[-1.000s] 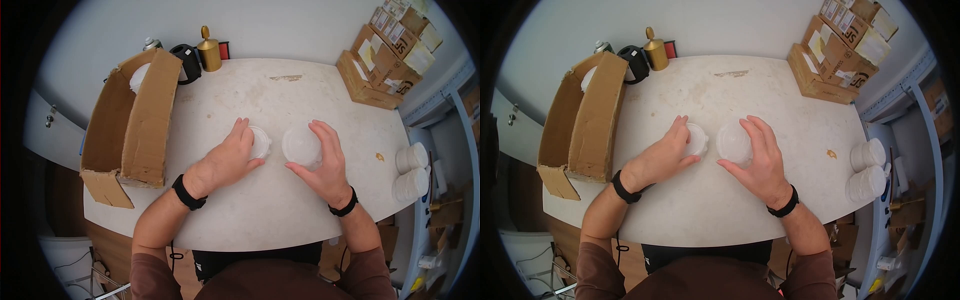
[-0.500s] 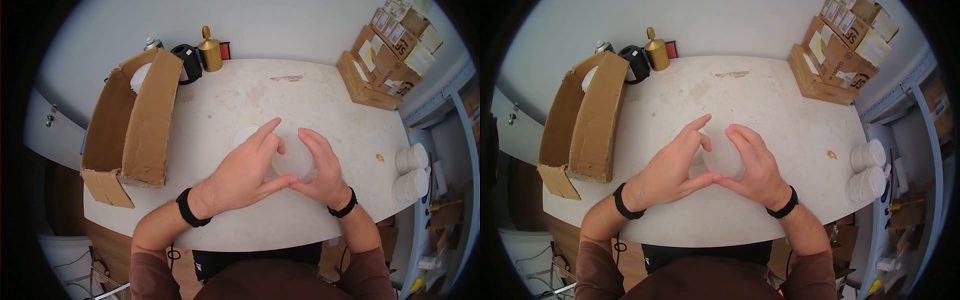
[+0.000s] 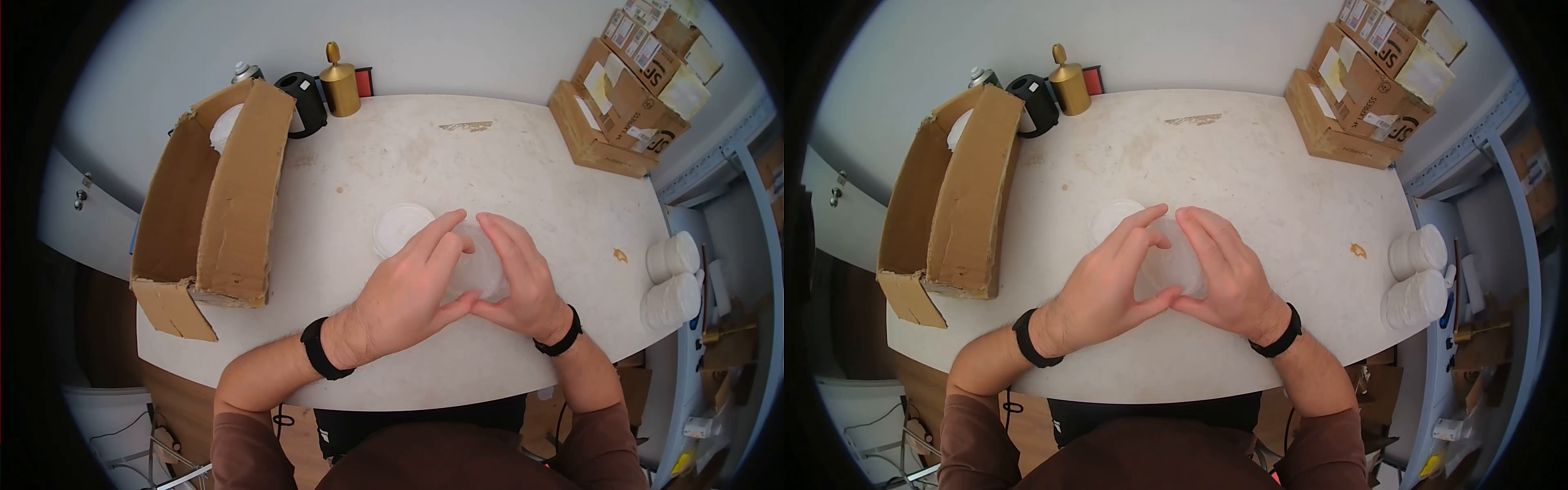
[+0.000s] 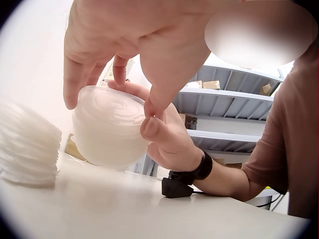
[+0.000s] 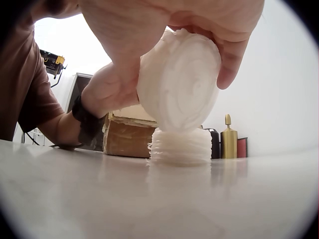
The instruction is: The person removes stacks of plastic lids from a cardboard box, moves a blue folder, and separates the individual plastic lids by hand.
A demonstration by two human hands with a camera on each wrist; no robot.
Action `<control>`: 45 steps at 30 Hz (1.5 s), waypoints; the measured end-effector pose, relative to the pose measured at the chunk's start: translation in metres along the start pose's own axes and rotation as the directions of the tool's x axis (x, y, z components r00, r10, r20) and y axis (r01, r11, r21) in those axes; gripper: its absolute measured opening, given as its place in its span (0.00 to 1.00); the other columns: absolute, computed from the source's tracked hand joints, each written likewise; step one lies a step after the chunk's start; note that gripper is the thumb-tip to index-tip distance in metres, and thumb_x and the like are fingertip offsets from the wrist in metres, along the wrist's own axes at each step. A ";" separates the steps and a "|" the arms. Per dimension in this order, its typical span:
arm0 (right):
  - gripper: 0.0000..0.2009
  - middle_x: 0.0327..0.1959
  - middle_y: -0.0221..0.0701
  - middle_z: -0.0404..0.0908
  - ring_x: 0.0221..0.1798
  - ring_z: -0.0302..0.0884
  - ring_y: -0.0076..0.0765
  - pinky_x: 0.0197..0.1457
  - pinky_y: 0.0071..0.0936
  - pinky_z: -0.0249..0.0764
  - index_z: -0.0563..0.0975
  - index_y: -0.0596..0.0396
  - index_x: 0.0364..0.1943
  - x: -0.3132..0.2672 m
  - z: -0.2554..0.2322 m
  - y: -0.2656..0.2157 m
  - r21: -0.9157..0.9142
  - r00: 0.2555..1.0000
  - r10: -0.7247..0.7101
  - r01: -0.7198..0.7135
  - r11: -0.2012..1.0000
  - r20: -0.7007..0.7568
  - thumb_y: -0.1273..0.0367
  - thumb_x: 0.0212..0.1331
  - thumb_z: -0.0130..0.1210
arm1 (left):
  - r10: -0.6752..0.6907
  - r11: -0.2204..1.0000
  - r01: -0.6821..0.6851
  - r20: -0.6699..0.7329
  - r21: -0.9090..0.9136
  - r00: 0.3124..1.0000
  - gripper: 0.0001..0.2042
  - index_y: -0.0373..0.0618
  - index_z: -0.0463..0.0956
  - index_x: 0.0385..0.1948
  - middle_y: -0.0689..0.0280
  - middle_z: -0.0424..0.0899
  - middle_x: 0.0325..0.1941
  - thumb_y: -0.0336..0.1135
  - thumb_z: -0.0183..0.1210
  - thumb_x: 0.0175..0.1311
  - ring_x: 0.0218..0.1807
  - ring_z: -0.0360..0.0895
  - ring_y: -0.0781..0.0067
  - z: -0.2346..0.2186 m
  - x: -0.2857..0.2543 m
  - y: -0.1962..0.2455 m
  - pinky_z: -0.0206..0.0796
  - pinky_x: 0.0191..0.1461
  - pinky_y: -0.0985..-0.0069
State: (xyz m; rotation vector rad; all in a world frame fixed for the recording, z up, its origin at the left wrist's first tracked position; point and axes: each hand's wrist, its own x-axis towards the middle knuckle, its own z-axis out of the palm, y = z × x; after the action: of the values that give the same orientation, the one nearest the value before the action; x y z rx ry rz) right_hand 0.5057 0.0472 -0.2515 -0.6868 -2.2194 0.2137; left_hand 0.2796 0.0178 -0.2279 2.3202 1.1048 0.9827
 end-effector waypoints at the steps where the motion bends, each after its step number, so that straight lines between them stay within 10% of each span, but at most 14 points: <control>1: 0.49 0.69 0.53 0.76 0.68 0.79 0.61 0.68 0.44 0.83 0.71 0.68 0.72 0.000 0.000 0.000 -0.005 1.000 0.020 -0.020 1.000 0.001 0.70 0.39 0.83 | 0.019 1.000 -0.018 -0.025 0.020 1.000 0.25 0.40 0.73 0.55 0.42 0.74 0.75 0.33 0.77 0.61 0.64 0.82 0.40 0.000 0.000 0.000 0.81 0.60 0.62; 9: 0.48 0.69 0.53 0.76 0.68 0.79 0.60 0.69 0.45 0.82 0.71 0.69 0.71 -0.001 0.001 0.001 -0.023 0.999 0.048 -0.048 0.999 -0.004 0.70 0.41 0.84 | 0.146 0.975 -0.127 -0.090 0.182 0.985 0.27 0.39 0.75 0.60 0.46 0.78 0.73 0.32 0.77 0.61 0.67 0.82 0.42 0.000 -0.001 -0.006 0.81 0.63 0.61; 26: 0.50 0.72 0.54 0.76 0.72 0.78 0.62 0.70 0.45 0.84 0.69 0.67 0.74 -0.004 0.001 0.000 0.049 1.000 0.021 -0.021 0.999 0.002 0.72 0.41 0.83 | -0.243 0.930 0.255 0.076 -0.264 0.967 0.48 0.40 0.59 0.78 0.52 0.66 0.77 0.36 0.80 0.57 0.76 0.72 0.52 0.010 0.002 -0.004 0.82 0.67 0.55; 39: 0.41 0.76 0.57 0.71 0.74 0.77 0.63 0.72 0.43 0.82 0.67 0.67 0.75 -0.001 0.002 -0.005 0.026 0.997 0.045 -0.043 0.999 -0.066 0.82 0.54 0.71 | -0.256 0.906 0.232 -0.022 -0.354 0.966 0.49 0.43 0.58 0.79 0.54 0.67 0.79 0.33 0.79 0.55 0.76 0.72 0.51 -0.009 0.008 -0.005 0.82 0.66 0.53; 45: 0.28 0.65 0.52 0.81 0.62 0.86 0.59 0.64 0.40 0.86 0.76 0.66 0.68 -0.003 0.001 -0.006 -0.023 0.980 0.152 -0.156 0.987 -0.126 0.86 0.59 0.61 | -0.175 0.963 0.195 -0.117 0.187 0.978 0.42 0.39 0.68 0.75 0.48 0.76 0.69 0.35 0.76 0.56 0.70 0.77 0.47 -0.042 0.014 -0.023 0.78 0.68 0.58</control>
State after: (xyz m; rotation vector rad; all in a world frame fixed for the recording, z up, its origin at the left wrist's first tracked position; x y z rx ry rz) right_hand 0.5045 0.0408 -0.2524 -0.8680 -2.0566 0.2070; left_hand 0.2429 0.0450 -0.2073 2.2855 1.4918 0.9653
